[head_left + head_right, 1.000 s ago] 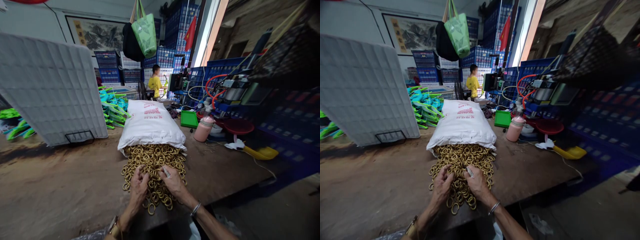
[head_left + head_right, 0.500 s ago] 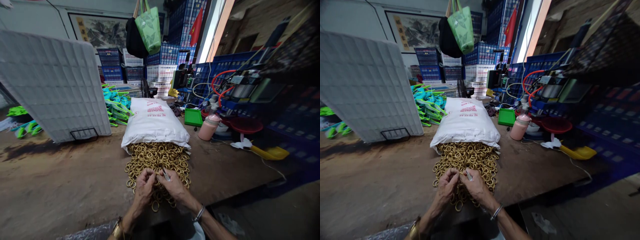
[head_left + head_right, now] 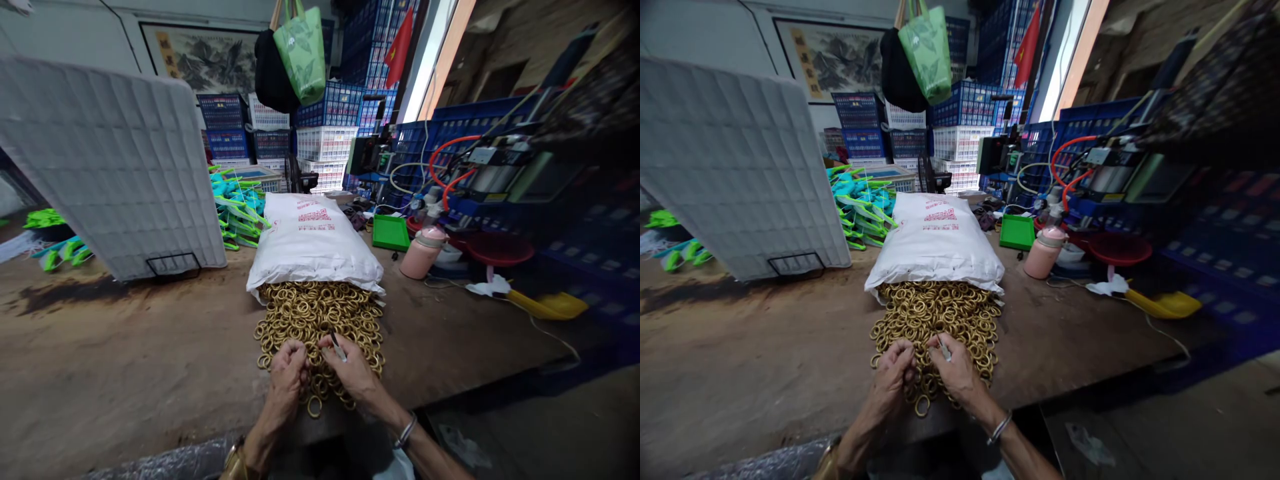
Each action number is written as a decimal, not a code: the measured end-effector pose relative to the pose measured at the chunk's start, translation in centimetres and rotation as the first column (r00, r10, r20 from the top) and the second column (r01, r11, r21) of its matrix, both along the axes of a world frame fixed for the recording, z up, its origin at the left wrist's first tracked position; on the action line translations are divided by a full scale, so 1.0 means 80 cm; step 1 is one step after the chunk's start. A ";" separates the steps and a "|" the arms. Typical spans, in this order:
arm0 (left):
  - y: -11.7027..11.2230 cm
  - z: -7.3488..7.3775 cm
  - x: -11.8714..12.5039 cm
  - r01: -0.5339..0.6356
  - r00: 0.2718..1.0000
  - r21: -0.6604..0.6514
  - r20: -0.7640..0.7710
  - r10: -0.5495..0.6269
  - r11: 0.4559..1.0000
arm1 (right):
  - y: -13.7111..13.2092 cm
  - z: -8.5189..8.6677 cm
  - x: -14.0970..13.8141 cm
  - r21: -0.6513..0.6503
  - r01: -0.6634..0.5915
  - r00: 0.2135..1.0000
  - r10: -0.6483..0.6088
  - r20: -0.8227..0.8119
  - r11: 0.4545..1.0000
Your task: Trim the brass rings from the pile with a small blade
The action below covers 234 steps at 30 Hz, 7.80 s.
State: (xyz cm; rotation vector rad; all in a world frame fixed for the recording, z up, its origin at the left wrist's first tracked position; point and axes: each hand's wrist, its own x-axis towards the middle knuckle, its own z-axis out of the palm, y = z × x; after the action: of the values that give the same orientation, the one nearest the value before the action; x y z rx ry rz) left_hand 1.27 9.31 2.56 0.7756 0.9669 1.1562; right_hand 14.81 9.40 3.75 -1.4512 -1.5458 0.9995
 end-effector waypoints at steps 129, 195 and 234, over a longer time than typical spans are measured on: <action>-0.062 -0.005 -0.033 0.042 0.939 0.108 -0.343 -0.003 0.993 | -0.038 0.002 -0.041 -0.119 -0.073 0.995 0.080 0.060 0.990; -0.072 -0.013 -0.055 -0.071 0.985 -0.009 -0.156 0.069 0.997 | -0.031 -0.015 -0.050 -0.137 0.008 0.997 0.004 0.082 0.991; -0.074 -0.009 -0.043 0.038 0.959 0.020 -0.283 -0.030 0.999 | -0.035 0.000 -0.064 -0.270 -0.077 0.996 0.063 -0.059 0.960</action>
State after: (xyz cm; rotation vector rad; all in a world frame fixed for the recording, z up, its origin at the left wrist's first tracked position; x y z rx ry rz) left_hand -2.16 3.37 1.83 0.9932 1.1717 1.0468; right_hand 9.72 6.63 3.79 -1.5514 -1.4757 1.3229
